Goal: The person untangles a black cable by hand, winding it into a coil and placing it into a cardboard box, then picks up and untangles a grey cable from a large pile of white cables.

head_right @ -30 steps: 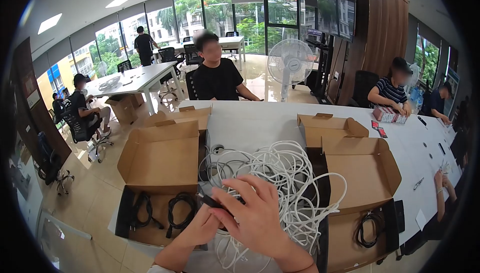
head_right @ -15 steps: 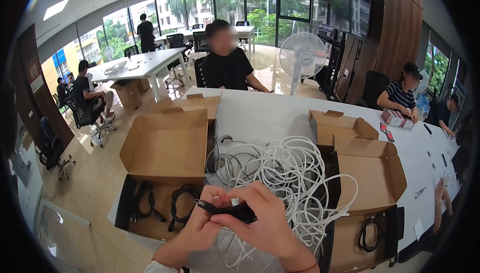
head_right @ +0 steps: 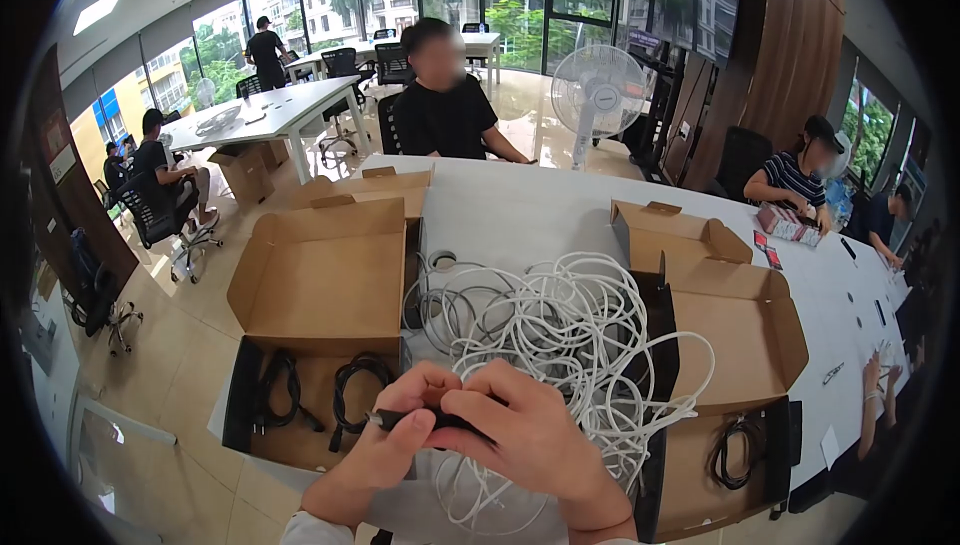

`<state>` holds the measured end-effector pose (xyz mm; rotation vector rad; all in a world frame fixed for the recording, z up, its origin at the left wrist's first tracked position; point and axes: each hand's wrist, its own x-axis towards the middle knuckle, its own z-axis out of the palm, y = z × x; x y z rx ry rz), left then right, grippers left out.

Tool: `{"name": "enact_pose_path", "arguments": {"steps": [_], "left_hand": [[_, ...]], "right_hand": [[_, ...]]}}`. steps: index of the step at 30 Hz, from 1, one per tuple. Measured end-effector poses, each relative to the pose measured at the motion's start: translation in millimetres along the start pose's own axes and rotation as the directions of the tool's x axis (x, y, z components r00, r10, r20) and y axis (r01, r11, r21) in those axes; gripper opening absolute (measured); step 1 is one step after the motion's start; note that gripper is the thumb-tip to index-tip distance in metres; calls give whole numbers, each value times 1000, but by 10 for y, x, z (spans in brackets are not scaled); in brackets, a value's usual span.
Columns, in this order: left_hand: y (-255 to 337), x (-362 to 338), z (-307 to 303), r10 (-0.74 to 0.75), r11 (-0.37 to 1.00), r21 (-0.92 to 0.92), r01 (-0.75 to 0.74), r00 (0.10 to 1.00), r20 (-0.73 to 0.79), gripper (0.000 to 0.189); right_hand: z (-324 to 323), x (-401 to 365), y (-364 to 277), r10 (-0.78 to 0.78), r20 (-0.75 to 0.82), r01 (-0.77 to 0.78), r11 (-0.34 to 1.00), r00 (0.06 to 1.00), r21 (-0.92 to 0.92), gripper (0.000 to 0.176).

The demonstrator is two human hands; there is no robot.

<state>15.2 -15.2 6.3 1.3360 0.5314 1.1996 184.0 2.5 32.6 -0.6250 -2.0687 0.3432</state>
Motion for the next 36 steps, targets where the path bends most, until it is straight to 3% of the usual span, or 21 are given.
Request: {"name": "enact_pose_path", "arguments": {"steps": [6,15,21,27,30,36], "left_hand": [[-6,-6,-38,-112,991,-73,110,994,-17,20],[-34,48,8,-106,987,-125,97,992,-63,23],[-33,48,-49,-155,945,-288,155,988,20,29],[-65,77,-55,-175,934,-311,178,984,37,28],[-53,94,-68,-237,930,-287,231,971,13,27],[-50,75,-107,-198,955,-235,182,979,-50,23]], "right_hand": [[-78,-30,-36,-23,10,22,999,1000,26,32],[-124,-44,48,-4,0,4,1000,1000,15,32],[-129,-60,49,54,-40,-49,993,998,108,27],[-146,-62,16,169,-69,-159,979,983,124,23],[-190,-77,79,108,-29,-100,977,994,189,21],[-138,-30,86,88,-28,-79,973,996,218,17]]}}
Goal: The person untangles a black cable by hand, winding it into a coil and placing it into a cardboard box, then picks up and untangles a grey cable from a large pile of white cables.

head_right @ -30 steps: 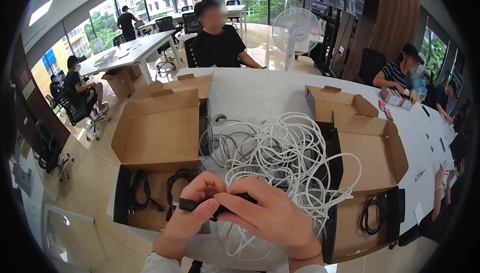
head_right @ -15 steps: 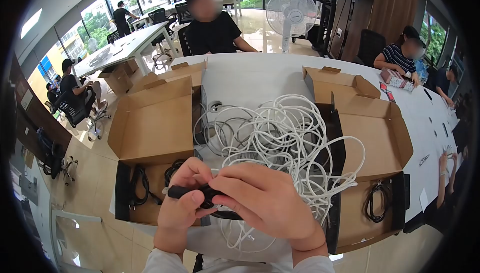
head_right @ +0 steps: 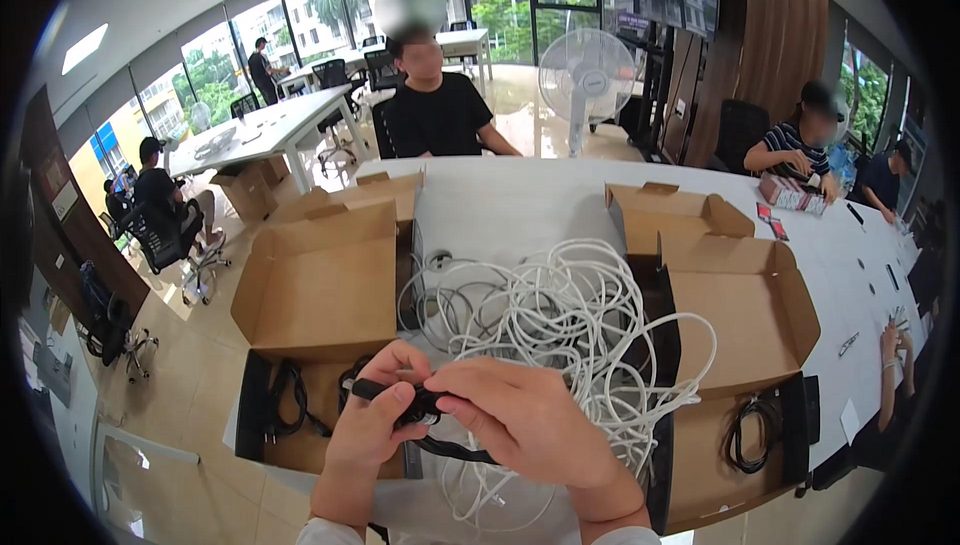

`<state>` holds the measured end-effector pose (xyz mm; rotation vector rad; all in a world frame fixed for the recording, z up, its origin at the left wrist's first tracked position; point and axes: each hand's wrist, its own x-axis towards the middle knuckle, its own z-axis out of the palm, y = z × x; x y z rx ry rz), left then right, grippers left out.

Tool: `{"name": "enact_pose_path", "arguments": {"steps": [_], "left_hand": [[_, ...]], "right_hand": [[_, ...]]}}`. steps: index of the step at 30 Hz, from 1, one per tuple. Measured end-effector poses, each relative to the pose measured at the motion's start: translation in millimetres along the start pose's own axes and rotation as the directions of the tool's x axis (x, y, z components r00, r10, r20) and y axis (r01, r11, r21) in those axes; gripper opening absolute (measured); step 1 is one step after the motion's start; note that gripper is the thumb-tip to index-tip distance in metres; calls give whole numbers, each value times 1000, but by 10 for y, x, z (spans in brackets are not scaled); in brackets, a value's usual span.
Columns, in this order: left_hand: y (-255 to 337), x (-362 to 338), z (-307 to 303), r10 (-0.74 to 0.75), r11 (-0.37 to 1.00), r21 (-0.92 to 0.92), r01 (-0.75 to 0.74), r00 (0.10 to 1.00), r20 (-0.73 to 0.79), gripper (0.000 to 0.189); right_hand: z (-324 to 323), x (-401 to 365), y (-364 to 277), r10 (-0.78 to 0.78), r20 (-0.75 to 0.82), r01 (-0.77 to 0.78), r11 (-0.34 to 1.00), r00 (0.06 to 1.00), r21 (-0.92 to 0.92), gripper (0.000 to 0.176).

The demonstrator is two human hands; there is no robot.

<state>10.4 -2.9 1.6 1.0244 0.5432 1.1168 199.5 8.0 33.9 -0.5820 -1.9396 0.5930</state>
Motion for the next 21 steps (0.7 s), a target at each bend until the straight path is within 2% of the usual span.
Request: {"name": "enact_pose_path", "arguments": {"steps": [1,4,5,8,11,14,17,21], "left_hand": [[-13,12,8,17,1000,15,-17,999,-44,19],[-3,34,58,63,995,87,-51,987,-145,15],[-12,31,77,78,992,109,-60,983,-168,14],[-29,70,96,135,981,160,-105,973,-189,13],[-72,24,63,189,971,174,-163,971,-145,13],[-56,10,46,208,962,199,-186,973,-96,14],[27,-32,82,144,976,173,-134,988,-47,15],[41,-89,76,87,994,68,-89,996,30,19]], "right_hand": [[6,4,-29,68,20,-68,998,997,12,19],[49,16,-27,-68,3,67,971,998,-230,22],[63,9,20,-129,26,130,933,991,-334,29],[135,25,-51,-117,16,110,868,993,-485,31],[200,73,-73,-99,-49,70,908,994,-412,32],[152,30,-46,-45,-22,34,933,999,-359,28],[25,-11,-91,120,149,-82,967,982,-239,24],[27,-32,-112,36,76,-24,989,996,-147,22]]}}
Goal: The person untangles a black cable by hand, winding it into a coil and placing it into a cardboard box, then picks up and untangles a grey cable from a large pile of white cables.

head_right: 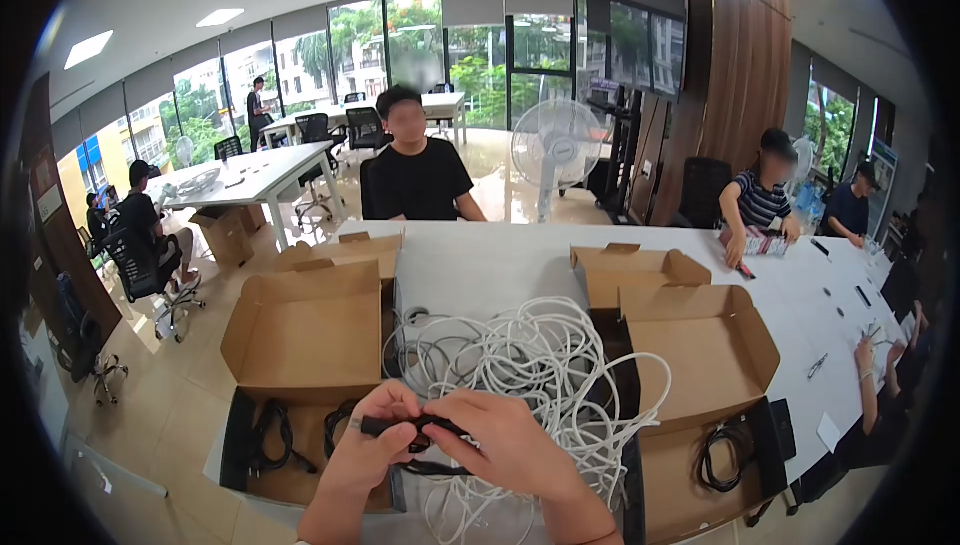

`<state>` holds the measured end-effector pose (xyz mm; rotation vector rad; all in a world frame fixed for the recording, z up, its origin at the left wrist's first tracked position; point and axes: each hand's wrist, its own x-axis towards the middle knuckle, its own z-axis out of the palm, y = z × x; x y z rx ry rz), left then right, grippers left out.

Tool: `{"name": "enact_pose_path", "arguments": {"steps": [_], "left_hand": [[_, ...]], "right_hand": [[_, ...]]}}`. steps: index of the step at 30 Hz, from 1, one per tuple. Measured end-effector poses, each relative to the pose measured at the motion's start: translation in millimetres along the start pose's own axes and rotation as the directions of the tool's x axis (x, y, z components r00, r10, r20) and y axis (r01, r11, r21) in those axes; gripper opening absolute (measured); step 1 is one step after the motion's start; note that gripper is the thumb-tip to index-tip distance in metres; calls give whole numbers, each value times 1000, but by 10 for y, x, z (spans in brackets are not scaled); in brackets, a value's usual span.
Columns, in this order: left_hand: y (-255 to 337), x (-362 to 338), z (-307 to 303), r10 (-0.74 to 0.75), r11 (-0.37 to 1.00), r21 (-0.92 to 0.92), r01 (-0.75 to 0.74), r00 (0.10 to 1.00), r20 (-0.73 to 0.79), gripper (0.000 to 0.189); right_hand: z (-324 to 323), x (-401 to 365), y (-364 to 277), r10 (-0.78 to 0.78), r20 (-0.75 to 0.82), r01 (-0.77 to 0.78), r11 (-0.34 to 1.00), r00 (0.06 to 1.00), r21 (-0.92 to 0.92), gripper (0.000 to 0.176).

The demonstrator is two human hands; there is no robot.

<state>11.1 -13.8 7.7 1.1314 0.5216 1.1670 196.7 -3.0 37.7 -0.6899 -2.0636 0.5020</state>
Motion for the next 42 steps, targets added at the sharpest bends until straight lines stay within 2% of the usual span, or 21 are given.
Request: {"name": "enact_pose_path", "arguments": {"steps": [3,4,7,8,14,20,23,27,28,31,32,35,36,38,40,42], "left_hand": [[32,-43,16,-71,995,-73,73,997,30,21],[-12,-40,-26,-66,993,-98,71,997,51,34],[-13,-43,-22,-67,965,-244,93,991,116,36],[-10,-39,-16,-59,974,-212,83,991,116,34],[-4,-9,-12,-73,948,-296,120,984,163,28],[-18,7,-61,-84,924,-347,158,972,219,23],[9,-6,-29,-126,924,-335,185,974,190,21],[9,5,-53,-132,907,-372,197,972,192,17],[12,17,-51,-140,915,-358,187,978,153,18],[-1,26,-40,-145,934,-324,151,989,41,19],[-42,52,-84,-138,940,-315,134,990,11,18],[-3,110,-113,-86,962,-268,59,992,-90,15],[27,99,-153,-60,965,-262,30,992,-109,15],[83,73,-164,9,969,-241,-49,986,-165,13],[121,51,-210,25,962,-260,-80,978,-207,11],[151,48,-222,26,957,-272,-96,968,-251,9]], "right_hand": [[-46,-15,-40,-18,5,18,999,1000,46,21],[-72,-24,-49,2,19,-4,997,1000,83,22],[-101,-59,-16,53,32,-58,977,998,205,23],[-124,-58,9,40,47,-49,978,998,204,24],[-225,-68,19,162,132,-200,908,978,369,23],[-207,-77,127,133,158,-192,868,978,457,21],[-218,-58,109,145,154,-204,842,977,500,22],[-184,-46,154,94,137,-149,862,986,484,19],[-169,-36,162,51,115,-102,861,992,499,20],[-165,6,242,71,162,-133,902,984,411,21],[-203,36,217,108,213,-173,933,971,316,28],[-141,42,104,-24,-153,12,997,988,-73,39],[-143,-12,29,-51,-327,-14,981,944,-191,46],[-254,-206,-222,-145,-511,11,966,847,-257,48],[-308,-303,-243,-174,-554,10,959,814,-285,49],[-320,-364,-188,-136,-487,-4,962,863,-274,49]]}}
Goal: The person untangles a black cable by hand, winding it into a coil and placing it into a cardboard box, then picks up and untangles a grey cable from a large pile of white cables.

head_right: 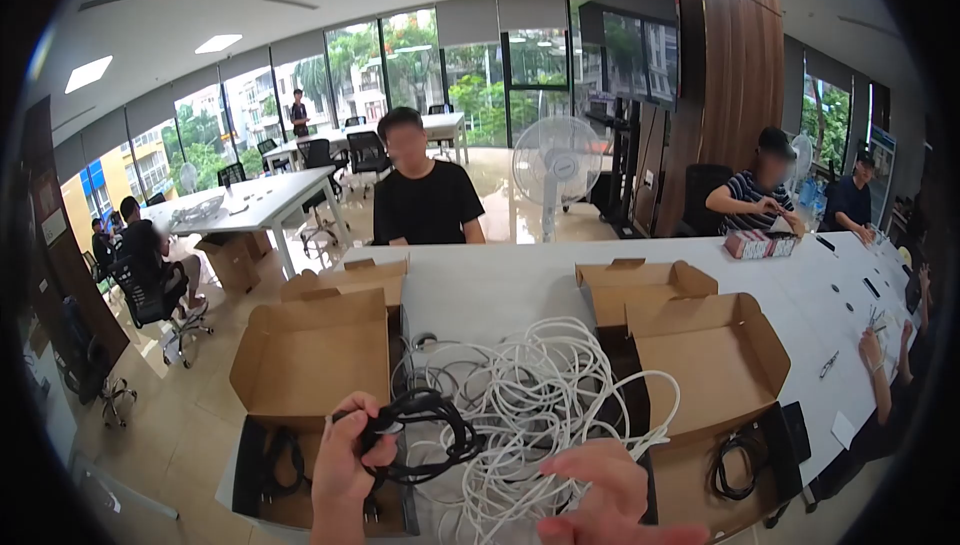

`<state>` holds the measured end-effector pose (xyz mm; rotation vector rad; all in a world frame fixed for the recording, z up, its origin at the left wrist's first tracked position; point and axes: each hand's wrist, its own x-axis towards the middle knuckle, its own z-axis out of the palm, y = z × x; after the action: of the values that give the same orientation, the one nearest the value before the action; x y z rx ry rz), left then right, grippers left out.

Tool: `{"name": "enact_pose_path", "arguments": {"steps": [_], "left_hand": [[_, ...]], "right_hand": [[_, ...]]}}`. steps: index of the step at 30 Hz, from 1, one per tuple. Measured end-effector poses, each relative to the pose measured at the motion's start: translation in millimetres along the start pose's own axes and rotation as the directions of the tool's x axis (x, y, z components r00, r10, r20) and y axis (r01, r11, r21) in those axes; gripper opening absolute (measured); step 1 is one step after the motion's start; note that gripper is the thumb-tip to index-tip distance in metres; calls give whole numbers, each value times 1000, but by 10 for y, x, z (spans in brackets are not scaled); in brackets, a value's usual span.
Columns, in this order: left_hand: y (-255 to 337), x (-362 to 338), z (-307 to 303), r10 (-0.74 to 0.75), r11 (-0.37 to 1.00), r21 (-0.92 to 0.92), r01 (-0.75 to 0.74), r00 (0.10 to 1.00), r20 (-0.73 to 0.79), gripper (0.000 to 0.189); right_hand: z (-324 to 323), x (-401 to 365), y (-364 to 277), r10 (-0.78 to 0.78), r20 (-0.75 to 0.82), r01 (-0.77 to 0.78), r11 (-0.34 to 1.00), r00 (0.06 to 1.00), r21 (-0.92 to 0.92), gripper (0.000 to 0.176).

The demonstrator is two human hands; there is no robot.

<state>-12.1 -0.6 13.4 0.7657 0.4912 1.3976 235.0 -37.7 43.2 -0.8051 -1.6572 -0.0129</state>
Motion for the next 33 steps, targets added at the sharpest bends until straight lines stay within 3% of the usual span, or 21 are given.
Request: {"name": "enact_pose_path", "arguments": {"steps": [2,5,8,11,15,18,22,25,28,31,33], "left_hand": [[-20,24,-30,4,1000,5,-4,1000,-10,8],[-52,59,-38,3,999,41,-2,1000,-27,8],[-57,83,-43,10,997,79,-8,1000,-25,8],[-51,99,-60,7,994,107,-4,1000,-29,8],[-40,88,-50,4,995,101,-2,1000,-27,7],[-47,84,-56,0,997,81,0,1000,-9,6],[-79,111,-14,26,985,169,-24,1000,-12,4],[-116,116,22,66,974,216,-64,998,-2,4],[-126,100,15,87,972,216,-91,996,29,5],[-125,124,20,90,970,220,-101,994,62,5],[-128,109,35,86,971,217,-99,994,68,5]], "right_hand": [[-6,-28,69,17,92,-17,1000,996,2,49],[345,226,225,345,135,-324,933,929,-155,49],[601,93,834,443,416,-150,807,794,-572,49],[676,122,889,509,419,-218,792,752,-570,50],[709,88,981,500,398,-209,785,769,-583,49],[722,33,1059,487,370,-188,769,791,-611,47],[709,68,1048,405,291,-237,848,867,-474,46],[594,219,714,409,131,-354,882,903,-310,47],[500,223,385,325,-102,-336,935,940,-110,50],[446,97,310,70,-331,-77,997,941,-10,58],[312,-3,231,-86,-312,51,991,946,-121,70]]}}
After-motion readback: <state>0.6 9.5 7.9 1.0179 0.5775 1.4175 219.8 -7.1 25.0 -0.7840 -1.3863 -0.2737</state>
